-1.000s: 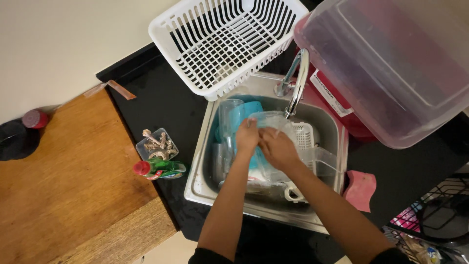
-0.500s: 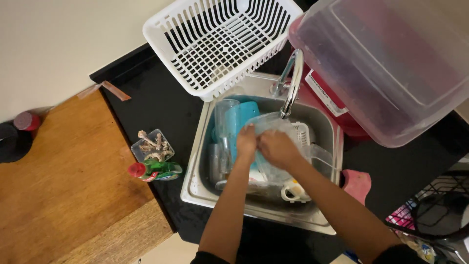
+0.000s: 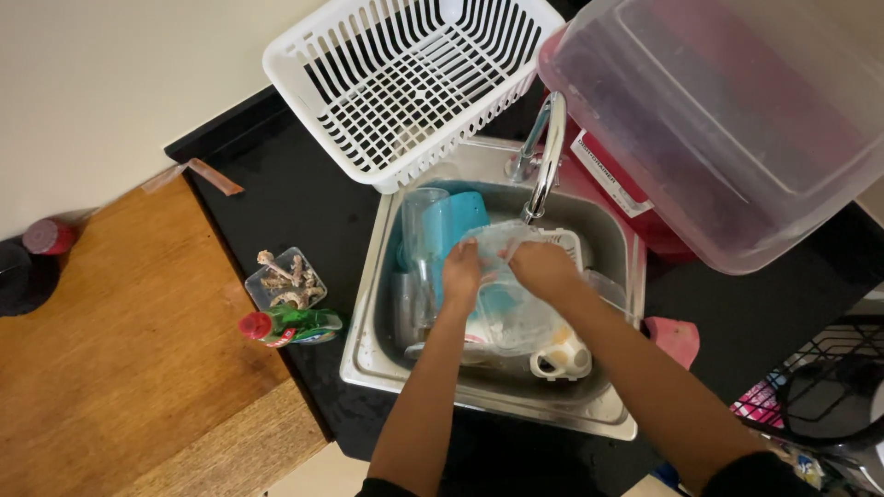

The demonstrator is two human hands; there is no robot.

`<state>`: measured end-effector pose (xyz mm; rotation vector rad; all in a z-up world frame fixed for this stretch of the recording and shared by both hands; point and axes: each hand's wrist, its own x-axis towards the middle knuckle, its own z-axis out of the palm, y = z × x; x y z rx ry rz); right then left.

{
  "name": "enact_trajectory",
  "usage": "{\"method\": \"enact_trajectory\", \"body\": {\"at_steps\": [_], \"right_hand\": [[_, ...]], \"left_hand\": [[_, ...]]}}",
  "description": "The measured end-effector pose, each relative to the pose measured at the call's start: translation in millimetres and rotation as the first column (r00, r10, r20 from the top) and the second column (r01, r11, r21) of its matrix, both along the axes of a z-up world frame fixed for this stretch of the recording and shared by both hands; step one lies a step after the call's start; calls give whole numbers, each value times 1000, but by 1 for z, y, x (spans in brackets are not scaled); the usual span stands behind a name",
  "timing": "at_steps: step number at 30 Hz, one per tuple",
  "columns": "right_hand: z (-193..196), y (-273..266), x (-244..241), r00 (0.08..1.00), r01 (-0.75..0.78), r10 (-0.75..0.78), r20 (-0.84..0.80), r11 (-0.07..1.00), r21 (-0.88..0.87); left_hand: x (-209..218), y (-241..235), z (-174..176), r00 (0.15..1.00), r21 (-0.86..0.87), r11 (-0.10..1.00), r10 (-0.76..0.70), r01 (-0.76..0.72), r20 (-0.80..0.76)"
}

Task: The person washes plastic containers in a kitchen sink using a pink sponge and dish soap. They scrub the containers, rinse them under running water, and place them into a white dish rack.

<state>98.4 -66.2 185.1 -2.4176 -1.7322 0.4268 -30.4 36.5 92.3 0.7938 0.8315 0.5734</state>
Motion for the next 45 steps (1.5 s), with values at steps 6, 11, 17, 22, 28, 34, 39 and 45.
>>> {"method": "enact_trajectory", "body": {"at_steps": [6,11,17,22,28,34,39,45], "right_hand": [[30,26,-28,975,199,-203,-92,978,-55],[-8,36,-25,877,358,-220,-427,893,275],[-22,26,-12,833,450,-340,-436,875,178],[13,24,-19,700,523,-411,-584,852,26],[-17,23,-6,707,495,-399,-584,869,5],[-27,14,50,670,561,-341,-659,814,150],[-15,23,100,-4,797,-330,-944,570,-202],[-14,43,121,94,765,-225,-970,640,-75]], "left_hand": [[2,2,-14,993,72,997,-7,16,-114],[1,4,-11,986,241,970,46,-6,-163],[-1,4,20,971,142,990,10,24,-239],[1,4,21,981,-24,1000,-15,10,-193],[1,5,18,973,219,975,28,24,-230],[2,6,18,982,59,998,29,-18,-185],[-2,4,26,985,-17,999,24,-27,-170],[-5,0,9,979,-49,999,5,-15,-203]]}}
